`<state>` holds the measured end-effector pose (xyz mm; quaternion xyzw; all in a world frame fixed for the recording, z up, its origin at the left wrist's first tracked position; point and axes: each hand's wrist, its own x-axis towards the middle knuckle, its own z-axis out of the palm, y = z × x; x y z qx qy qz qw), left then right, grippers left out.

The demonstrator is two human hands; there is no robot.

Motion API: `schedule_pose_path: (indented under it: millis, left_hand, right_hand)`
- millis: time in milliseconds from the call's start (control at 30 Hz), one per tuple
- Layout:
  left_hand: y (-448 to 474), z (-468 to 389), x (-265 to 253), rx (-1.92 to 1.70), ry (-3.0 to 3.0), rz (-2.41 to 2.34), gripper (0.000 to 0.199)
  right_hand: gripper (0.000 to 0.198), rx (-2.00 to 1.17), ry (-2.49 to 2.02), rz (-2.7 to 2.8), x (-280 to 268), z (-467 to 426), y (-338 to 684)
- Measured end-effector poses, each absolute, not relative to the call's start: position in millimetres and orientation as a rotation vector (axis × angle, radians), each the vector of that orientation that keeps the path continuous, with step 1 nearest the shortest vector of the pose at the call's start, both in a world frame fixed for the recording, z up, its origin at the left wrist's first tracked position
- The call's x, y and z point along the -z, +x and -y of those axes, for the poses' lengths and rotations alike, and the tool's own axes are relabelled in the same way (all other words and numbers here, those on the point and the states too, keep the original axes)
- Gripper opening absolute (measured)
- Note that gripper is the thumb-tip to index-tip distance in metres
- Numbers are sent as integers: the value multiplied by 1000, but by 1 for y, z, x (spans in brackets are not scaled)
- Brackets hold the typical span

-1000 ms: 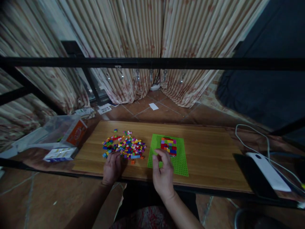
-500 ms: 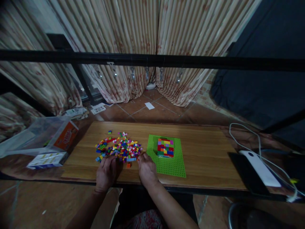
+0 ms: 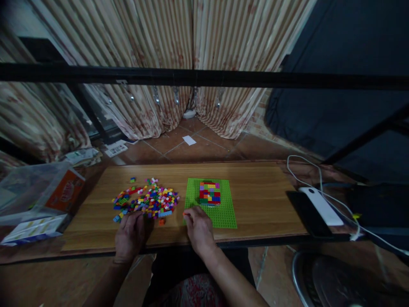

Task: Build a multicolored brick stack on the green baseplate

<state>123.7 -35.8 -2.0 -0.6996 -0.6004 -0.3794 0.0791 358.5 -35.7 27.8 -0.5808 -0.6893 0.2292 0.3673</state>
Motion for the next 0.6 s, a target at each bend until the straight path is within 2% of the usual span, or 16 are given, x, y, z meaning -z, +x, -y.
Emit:
schedule_pose_path:
  millis: [300,600]
  left_hand:
    - [125,35,3,1110,-2042,1807,13]
    - [124,35,3,1084,-2057,1776,11]
  right_hand:
    - [29,-555,-1690,1442,-30,34,429]
    - [39,-596,-1602,1316,-29,14,424]
